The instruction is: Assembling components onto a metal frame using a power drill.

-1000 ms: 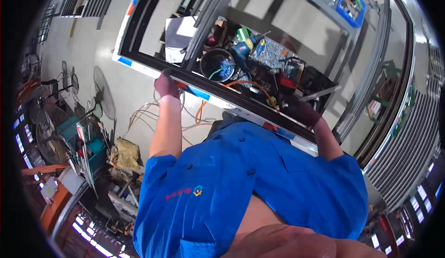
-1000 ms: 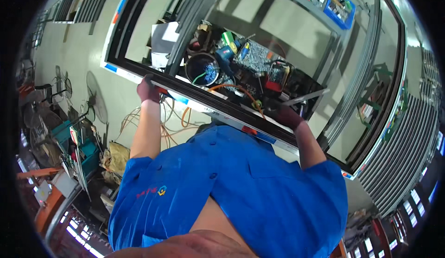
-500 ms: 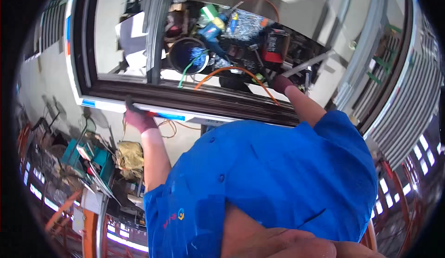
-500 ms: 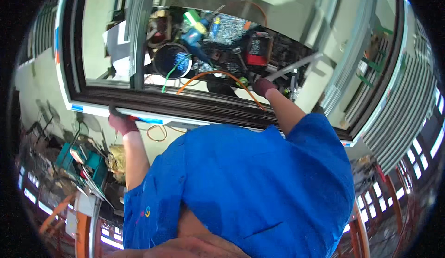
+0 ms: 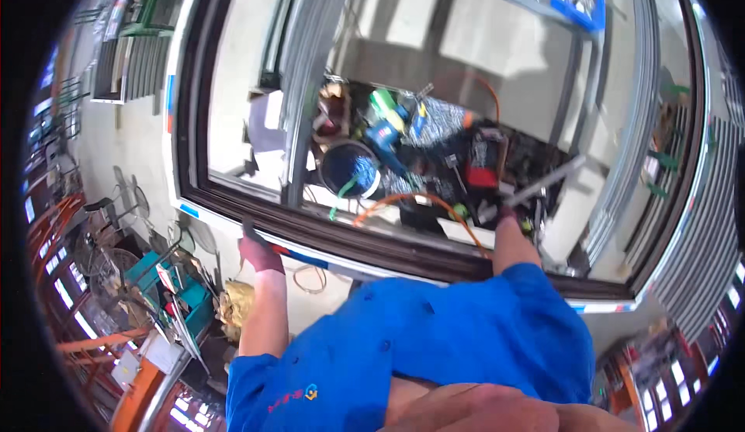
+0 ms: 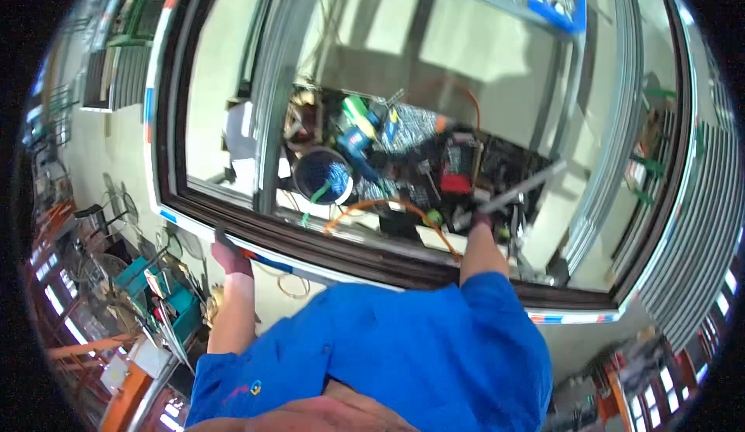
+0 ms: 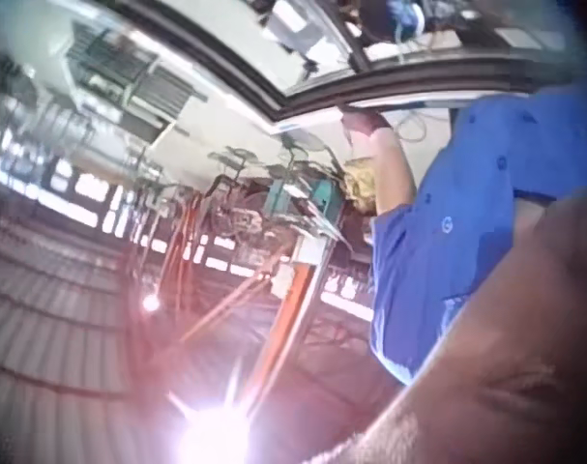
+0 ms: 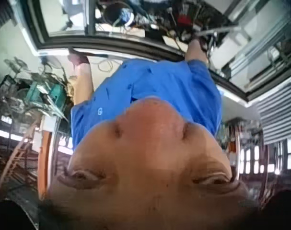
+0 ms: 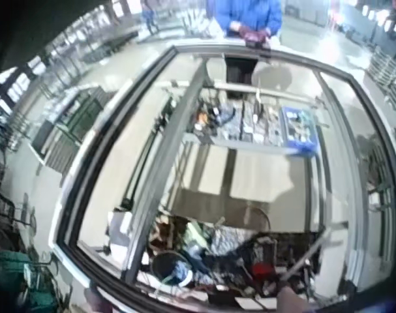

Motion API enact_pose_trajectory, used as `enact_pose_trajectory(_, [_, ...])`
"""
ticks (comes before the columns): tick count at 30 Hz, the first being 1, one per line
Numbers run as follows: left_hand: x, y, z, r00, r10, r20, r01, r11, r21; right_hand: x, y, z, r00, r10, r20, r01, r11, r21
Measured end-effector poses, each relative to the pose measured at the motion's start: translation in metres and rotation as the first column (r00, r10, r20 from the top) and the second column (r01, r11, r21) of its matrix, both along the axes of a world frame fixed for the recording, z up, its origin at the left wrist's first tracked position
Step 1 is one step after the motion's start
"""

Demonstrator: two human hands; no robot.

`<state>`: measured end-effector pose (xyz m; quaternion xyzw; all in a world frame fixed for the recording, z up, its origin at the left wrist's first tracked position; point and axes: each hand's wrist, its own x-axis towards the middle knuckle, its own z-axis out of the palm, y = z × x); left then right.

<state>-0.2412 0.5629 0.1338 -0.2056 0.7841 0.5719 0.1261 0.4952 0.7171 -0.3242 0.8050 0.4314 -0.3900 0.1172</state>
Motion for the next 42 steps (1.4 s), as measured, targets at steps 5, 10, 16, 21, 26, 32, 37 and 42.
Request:
enact_pose_trajectory(5, [-0.001, -0.004, -0.009, 0.999, 0.003, -0.046, -0.004, 1.000, -0.024, -0.027, 0.067, 0.047, 0.782, 0.578, 0.233, -0.478, 0.796, -0.371])
enact_pose_trajectory(10, [0.013, 0.010, 0.030, 1.000, -0.006, -0.004, 0.006, 0.997, 0.077, -0.094, 0.112, 0.175, 0.992, 0.001, 0.126, -0.054, 0.907, 0.418])
enact_pose_trajectory(16, [0.012, 0.004, 0.061, 0.973, -0.174, 0.153, 0.166, 0.984, 0.065, -0.166, 0.164, 0.301, 0.891, 0.439, -0.114, -0.229, 0.651, 0.723])
enact_pose_trajectory(21, [-0.020, -0.058, 0.019, 0.887, -0.454, -0.087, 0.462, 0.877, 0.131, -0.256, 0.128, 0.414, 0.714, 0.700, 0.001, -0.442, 0.449, 0.776])
enact_pose_trajectory(26, [-0.039, -0.074, 0.092, 0.653, -0.506, -0.564, 0.425, 0.861, -0.281, -0.351, 0.041, 0.503, 0.478, 0.862, -0.168, -0.462, 0.409, 0.787])
enact_pose_trajectory(32, [-0.091, -0.052, 0.147, -0.079, -0.708, -0.701, 0.745, 0.426, -0.514, -0.437, -0.023, 0.544, 0.369, 0.921, -0.124, -0.720, 0.368, 0.588])
enact_pose_trajectory(37, [-0.121, -0.027, 0.138, -0.445, -0.721, -0.532, 0.760, 0.011, -0.650, -0.489, -0.053, 0.549, 0.364, 0.927, -0.091, -0.786, 0.358, 0.505])
enact_pose_trajectory(42, [-0.149, -0.033, 0.102, -0.625, -0.733, -0.267, 0.620, -0.259, -0.741, -0.496, -0.058, 0.552, 0.361, 0.923, -0.135, -0.830, 0.384, 0.404])
